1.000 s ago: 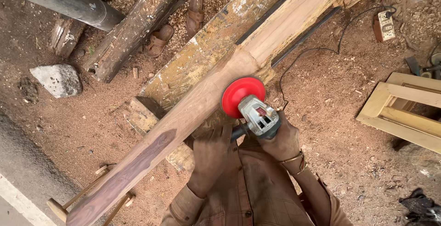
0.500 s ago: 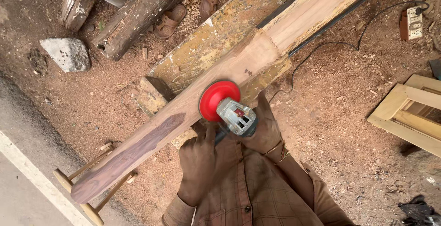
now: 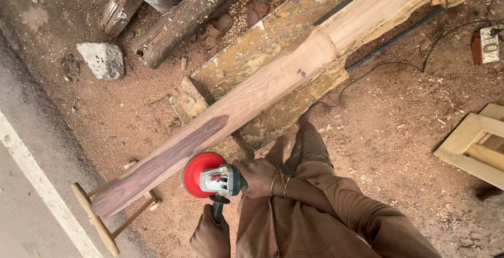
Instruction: The person uses an angle grinder with a sanding disc to smooth the surface of a long wooden log. They move the tool along the length of the log, rotating it to sand different sides, and occasionally pause to reposition the log or adjust their grip.
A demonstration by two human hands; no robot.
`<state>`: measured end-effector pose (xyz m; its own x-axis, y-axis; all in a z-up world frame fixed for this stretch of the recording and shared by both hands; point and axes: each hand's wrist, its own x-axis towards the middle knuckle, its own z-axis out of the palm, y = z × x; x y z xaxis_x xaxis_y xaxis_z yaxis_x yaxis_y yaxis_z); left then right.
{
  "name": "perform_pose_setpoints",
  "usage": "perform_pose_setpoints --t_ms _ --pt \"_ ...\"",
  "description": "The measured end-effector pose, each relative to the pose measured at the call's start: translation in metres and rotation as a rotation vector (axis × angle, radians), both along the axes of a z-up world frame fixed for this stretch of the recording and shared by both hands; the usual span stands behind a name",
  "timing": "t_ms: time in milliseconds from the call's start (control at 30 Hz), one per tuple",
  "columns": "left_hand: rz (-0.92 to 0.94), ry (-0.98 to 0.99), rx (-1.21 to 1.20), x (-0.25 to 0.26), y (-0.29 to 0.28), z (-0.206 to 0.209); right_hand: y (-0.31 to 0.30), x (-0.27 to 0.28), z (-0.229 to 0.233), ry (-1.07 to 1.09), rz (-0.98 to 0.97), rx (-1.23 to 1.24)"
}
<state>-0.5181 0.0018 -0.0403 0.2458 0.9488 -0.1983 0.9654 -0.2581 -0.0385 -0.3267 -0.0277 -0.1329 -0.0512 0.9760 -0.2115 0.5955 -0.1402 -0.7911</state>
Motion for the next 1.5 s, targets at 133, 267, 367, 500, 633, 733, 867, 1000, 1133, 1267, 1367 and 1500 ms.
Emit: perform_pose_setpoints --t_ms 133,267,367,500,633,733,867,1000,1133,1267,1367,1500 --pt "-0.201 -0.184 -0.039 0.038 0.008 0.003 -0.035 0.041 0.007 -0.115 -0.287 -0.008" --pt "-0.569 -0.347 -0.083 0.118 0.043 0.019 -0.059 0.090 0.024 -0.082 -0.721 0.118" --pt "-0.834 -0.361 -0.109 0.180 0.051 0.034 -0.076 0.115 0.026 -0.077 -0.992 -0.057" --pt "-0.997 -0.216 -0.082 0.241 0.051 0.040 -0.090 0.148 0.017 -0.108 -1.157 0.019" --pt "-1.022 -0.292 -0.086 0.271 0.052 0.034 -0.091 0.173 0.007 -0.127 -1.187 0.079" --pt "-0.994 -0.228 -0.159 0.273 0.053 0.038 -0.084 0.181 0.011 -0.001 -1.120 0.034" --pt "-0.845 -0.161 -0.313 0.247 0.048 0.066 -0.077 0.169 0.032 0.109 -0.905 -0.072" --pt "-0.722 -0.102 -0.328 0.241 0.046 0.089 -0.070 0.170 0.053 0.100 -0.819 -0.053" --pt "-0.822 -0.205 -0.281 0.252 0.038 0.080 -0.086 0.172 0.052 0.062 -0.986 -0.032" --pt "-0.927 -0.204 -0.182 0.276 0.034 0.060 -0.097 0.187 0.038 0.042 -1.073 0.043" --pt "-0.972 -0.154 -0.161 0.286 0.036 0.047 -0.095 0.192 0.023 0.007 -1.115 0.043" --pt "-0.970 -0.125 -0.133 0.279 0.036 0.026 -0.089 0.178 0.003 0.111 -1.130 0.061"
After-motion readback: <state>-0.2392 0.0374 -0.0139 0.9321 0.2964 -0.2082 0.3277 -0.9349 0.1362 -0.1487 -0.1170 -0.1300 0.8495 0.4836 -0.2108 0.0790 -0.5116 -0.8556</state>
